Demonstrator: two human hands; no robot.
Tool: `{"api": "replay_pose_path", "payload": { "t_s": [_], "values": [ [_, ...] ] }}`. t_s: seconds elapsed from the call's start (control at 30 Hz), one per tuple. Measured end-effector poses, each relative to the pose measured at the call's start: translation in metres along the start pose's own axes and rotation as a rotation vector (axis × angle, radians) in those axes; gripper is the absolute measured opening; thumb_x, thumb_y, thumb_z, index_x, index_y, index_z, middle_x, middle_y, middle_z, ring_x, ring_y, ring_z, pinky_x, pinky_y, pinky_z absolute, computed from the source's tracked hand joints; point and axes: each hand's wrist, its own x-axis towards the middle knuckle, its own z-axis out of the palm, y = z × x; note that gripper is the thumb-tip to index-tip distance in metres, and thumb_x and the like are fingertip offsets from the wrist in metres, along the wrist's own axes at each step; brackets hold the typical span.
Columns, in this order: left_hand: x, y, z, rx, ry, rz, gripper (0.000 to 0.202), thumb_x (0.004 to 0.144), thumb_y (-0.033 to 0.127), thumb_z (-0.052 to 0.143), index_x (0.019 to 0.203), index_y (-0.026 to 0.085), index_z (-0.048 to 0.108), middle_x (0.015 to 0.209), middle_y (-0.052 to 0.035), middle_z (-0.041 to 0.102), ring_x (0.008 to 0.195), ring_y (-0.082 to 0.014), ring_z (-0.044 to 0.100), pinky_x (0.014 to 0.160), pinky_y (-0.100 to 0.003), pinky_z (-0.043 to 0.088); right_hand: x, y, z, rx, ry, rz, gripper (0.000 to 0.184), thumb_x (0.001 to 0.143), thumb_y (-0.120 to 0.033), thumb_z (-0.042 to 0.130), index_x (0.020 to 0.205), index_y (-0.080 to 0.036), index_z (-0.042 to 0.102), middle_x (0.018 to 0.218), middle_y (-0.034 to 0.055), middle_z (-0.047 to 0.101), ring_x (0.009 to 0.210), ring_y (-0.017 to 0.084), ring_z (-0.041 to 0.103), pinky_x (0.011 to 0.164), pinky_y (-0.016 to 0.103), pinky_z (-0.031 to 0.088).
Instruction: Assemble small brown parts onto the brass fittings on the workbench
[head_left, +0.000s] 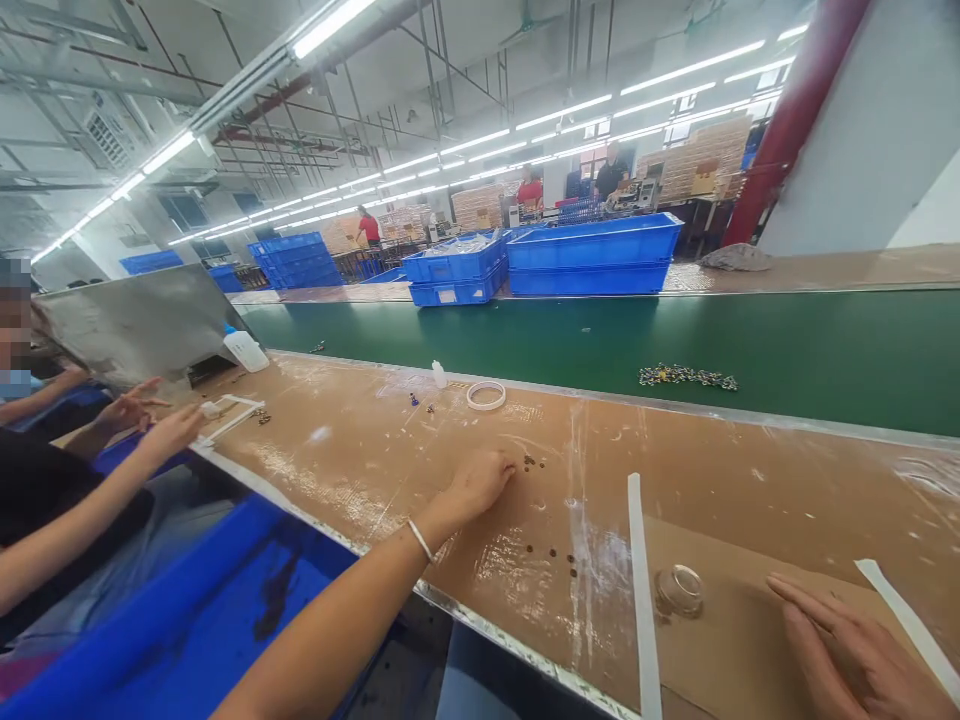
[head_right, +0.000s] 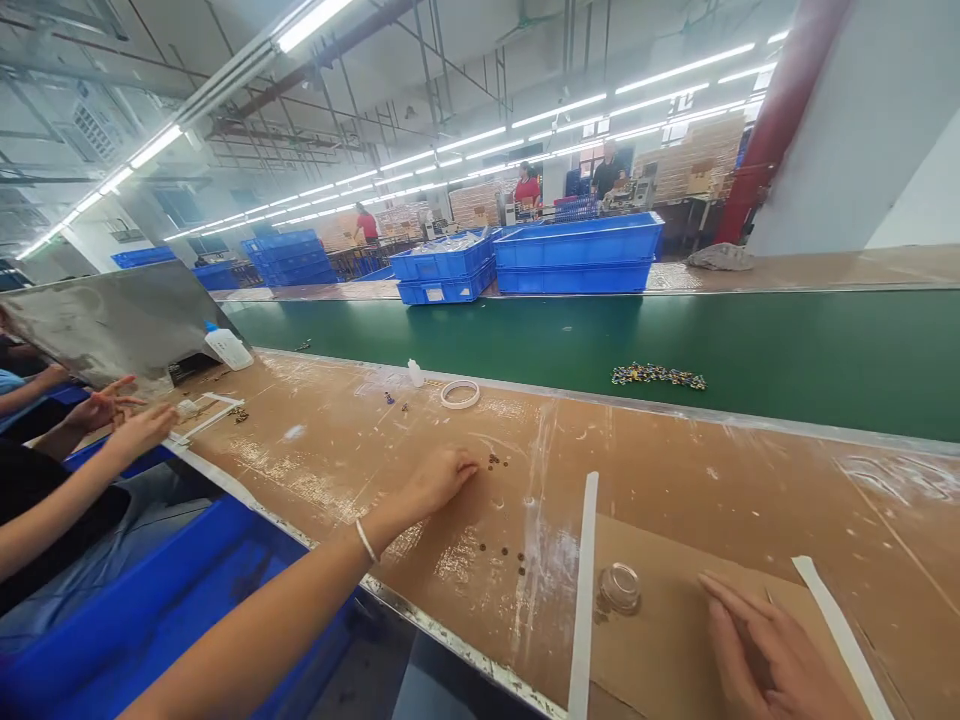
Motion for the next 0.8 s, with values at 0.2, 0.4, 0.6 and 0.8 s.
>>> {"api": "replay_pose_path", "payload": {
  "t_s": [0.2,0.4,0.6,0.8],
  "values": [
    [0.028,0.009,0.004,0.084,-0.006,0.075,0.025,0.092,0.023,0.051,0.095,0.022,0.076,0.097,-0.0057,0.075,0.091,-0.0223,0.068,0.082,-0.031,0.049,0.002,-0.015,-0.005,-0.003,0.047,0.067,0.047,0.085,-0.063,0.04,0.104,-0.028,0.065,0.107,0.0041,0.07,0.104,0.031,0.064,0.094,0.054,0.048],
    [0.028,0.013,0.008,0.223,-0.016,0.14,0.029,0.096,0.023,0.046,0.091,0.018,0.074,0.099,-0.01,0.071,0.094,-0.0237,0.066,0.085,-0.033,0.05,0.005,-0.028,-0.011,-0.043,0.084,-0.006,0.043,0.089,-0.058,0.039,0.103,-0.027,0.065,0.104,0.0036,0.071,0.1,0.025,0.065,0.088,0.042,0.052],
    [0.025,0.015,0.015,0.347,-0.02,0.221,0.029,0.096,0.012,0.038,0.097,0.015,0.067,0.106,-0.0145,0.064,0.103,-0.027,0.059,0.086,-0.039,0.049,0.003,-0.032,-0.011,-0.035,0.113,0.013,0.039,0.091,-0.052,0.04,0.101,-0.026,0.066,0.103,0.0034,0.07,0.098,0.021,0.065,0.09,0.036,0.05],
    [0.024,0.009,0.021,0.371,0.015,0.284,0.022,0.096,0.012,0.042,0.099,0.017,0.063,0.106,-0.011,0.062,0.102,-0.0243,0.057,0.088,-0.036,0.048,0.004,-0.033,-0.011,-0.045,0.09,0.009,0.037,0.091,-0.05,0.039,0.101,-0.026,0.066,0.101,0.0028,0.071,0.096,0.02,0.066,0.082,0.033,0.051]
  ]
}}
